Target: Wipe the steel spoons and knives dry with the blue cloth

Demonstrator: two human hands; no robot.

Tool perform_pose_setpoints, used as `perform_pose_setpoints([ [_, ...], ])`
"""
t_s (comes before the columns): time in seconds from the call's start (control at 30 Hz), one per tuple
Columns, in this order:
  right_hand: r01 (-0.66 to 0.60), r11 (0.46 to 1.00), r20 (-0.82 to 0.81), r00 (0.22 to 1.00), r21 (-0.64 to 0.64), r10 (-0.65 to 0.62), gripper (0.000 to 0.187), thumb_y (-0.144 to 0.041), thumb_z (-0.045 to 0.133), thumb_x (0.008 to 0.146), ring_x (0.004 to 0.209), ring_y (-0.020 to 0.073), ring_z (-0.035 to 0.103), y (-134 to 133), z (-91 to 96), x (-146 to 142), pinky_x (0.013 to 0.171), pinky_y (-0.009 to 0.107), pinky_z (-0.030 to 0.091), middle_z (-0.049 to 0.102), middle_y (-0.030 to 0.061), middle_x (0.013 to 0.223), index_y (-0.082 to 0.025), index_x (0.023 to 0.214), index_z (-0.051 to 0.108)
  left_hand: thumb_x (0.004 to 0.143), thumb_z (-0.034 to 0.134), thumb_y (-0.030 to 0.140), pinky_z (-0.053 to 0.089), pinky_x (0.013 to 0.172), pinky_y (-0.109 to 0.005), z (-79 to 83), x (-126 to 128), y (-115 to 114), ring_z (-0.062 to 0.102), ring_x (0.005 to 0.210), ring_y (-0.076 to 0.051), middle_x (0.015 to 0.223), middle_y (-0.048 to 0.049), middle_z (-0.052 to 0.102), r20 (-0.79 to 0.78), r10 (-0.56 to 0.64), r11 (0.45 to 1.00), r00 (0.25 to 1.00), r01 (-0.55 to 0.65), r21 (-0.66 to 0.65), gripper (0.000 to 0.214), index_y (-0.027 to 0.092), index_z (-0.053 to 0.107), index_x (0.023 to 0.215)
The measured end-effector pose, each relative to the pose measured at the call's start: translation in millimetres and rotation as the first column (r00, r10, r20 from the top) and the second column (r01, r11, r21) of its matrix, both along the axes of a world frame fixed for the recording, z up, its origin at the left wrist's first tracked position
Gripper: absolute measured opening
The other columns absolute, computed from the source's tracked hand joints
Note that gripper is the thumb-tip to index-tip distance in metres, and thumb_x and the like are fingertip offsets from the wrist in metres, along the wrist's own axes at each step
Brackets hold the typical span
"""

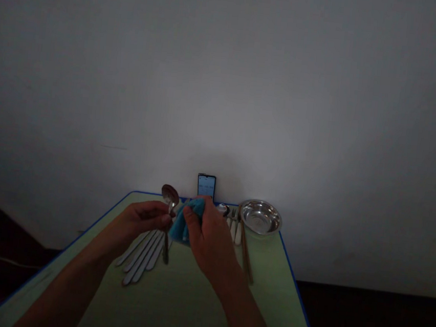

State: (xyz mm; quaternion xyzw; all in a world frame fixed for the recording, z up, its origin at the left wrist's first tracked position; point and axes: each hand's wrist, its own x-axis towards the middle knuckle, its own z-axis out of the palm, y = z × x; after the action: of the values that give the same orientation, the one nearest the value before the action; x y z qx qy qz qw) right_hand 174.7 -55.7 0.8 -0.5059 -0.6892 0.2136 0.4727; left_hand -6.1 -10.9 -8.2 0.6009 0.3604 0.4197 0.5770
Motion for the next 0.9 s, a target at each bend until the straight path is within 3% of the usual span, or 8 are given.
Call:
perform_pose_setpoints([
  [0.2,-0.129,0.989,-0.031,0.991,-0.071,0.127,0.034,-0.042,0.036,0.093,0.088,0.017,0.059,0,-9.5,-24,0.074,0.028,0.043,0.063,0.0064,0.1,-0.021,0.117,0.046,0.056,0.075,0.017,0.044,0.054,-0.022,-4.6,12,0,0.058,0.054,-0.013,0.059,-0.0008,0.066,0.091,0.185,0.981,0.979,-0.178,-0.082,0.013,0.015,0.07,0.068],
  [0.33,-0.113,0.98,-0.039,0.993,-0.166,0.108,0.036,-0.047,0.035,0.092,0.066,0.0154,0.058,4,-19.7,-32,0.057,0.025,0.04,0.062,0.0038,0.077,-0.018,0.108,0.049,0.054,0.073,0.017,0.045,0.057,-0.025,-3.5,13,-1,0.058,0.057,-0.016,0.059,-0.0026,0.066,0.037,0.254,0.967,0.967,-0.253,-0.034,0.01,0.015,0.072,0.064],
  [0.47,-0.182,0.968,-0.171,0.973,-0.175,0.152,0.035,-0.048,0.038,0.09,0.07,0.0142,0.057,10,-26.8,-34,0.061,0.024,0.041,0.062,0.0033,0.08,-0.018,0.101,0.052,0.051,0.075,0.015,0.046,0.063,-0.023,-0.5,13,-1,0.059,0.068,-0.015,0.075,-0.0025,0.066,0.04,0.326,0.942,0.945,-0.328,0.072,0.011,0.017,0.072,0.062],
  [0.53,-0.224,0.963,-0.232,0.955,-0.148,0.187,0.034,-0.047,0.039,0.09,0.076,0.0142,0.057,11,-27.6,-33,0.066,0.025,0.043,0.063,0.0037,0.087,-0.018,0.103,0.053,0.05,0.076,0.016,0.046,0.062,-0.021,-0.2,14,-1,0.058,0.07,-0.013,0.083,-0.0018,0.064,0.062,0.332,0.939,0.941,-0.336,0.069,0.012,0.017,0.072,0.062],
  [0.63,-0.244,0.961,-0.261,0.944,-0.132,0.204,0.034,-0.046,0.041,0.09,0.079,0.0143,0.057,10,-26.3,-31,0.07,0.025,0.043,0.062,0.0038,0.089,-0.017,0.103,0.055,0.051,0.077,0.017,0.044,0.055,-0.019,-1.5,17,-3,0.057,0.064,-0.011,0.078,0.0004,0.061,0.105,0.308,0.951,0.946,-0.309,0.0,0.013,0.016,0.07,0.062],
  [0.9,-0.162,0.975,-0.291,0.95,-0.153,0.112,0.034,-0.045,0.039,0.09,0.069,0.0132,0.054,10,-25.9,-35,0.062,0.024,0.042,0.06,0.0017,0.08,-0.017,0.097,0.056,0.058,0.076,0.025,0.037,0.042,-0.016,-4.2,27,-13,0.049,0.043,-0.007,0.06,0.0063,0.06,0.218,0.284,0.953,0.934,-0.25,-0.169,0.026,0.019,0.058,0.075],
])
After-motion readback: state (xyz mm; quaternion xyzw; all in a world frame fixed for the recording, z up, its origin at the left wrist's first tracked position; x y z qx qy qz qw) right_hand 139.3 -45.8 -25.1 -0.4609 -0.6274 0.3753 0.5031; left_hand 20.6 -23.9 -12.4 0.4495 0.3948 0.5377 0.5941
